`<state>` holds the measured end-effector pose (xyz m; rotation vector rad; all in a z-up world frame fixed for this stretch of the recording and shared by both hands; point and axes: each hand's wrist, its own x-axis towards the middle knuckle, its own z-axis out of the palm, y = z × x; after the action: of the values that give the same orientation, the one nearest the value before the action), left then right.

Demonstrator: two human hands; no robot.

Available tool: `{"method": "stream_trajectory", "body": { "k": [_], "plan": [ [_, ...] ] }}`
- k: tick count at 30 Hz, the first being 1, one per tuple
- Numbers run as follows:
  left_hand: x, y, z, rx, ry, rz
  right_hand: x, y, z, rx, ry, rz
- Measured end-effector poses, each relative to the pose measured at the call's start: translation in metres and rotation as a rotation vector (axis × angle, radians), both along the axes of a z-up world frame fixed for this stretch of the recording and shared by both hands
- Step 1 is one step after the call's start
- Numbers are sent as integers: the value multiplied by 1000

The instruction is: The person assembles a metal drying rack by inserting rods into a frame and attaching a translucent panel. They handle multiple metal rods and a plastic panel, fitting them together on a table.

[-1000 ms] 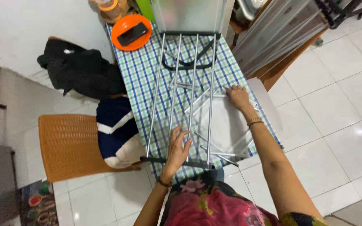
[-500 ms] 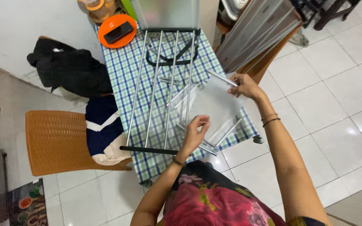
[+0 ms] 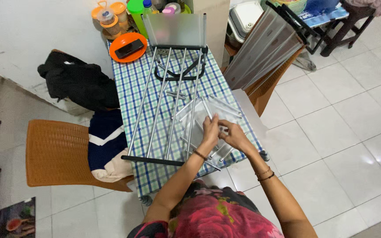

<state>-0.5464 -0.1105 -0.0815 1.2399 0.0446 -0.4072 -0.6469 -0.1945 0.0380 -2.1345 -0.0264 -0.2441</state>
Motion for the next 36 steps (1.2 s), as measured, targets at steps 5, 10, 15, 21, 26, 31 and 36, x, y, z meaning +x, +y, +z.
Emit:
{"method": "stream_trajectory", "body": {
  "k": [5,10,15,21,26,31,36],
  "plan": [
    [-28,30,9,-228,124,-271,7,12,9,-106,161,-305],
    [-38,46,15,-19,50,-159,26,-15,19,-346,63,-390],
    [-40,48,-34,381,278,70,34,-50,39,8,340,-204],
    [-39,19,-92,364,177,278,50,-89,35,240,439,14],
    [-31,20,-76,1116,-181,-27,57,-104,23,364,495,-22],
    [-26,28,-54,1125,-235,-132,47,-103,27,397,514,-183],
    [-26,38,-24,870,-350,-122,30,-116,35,323,263,-308]
  ]
}}
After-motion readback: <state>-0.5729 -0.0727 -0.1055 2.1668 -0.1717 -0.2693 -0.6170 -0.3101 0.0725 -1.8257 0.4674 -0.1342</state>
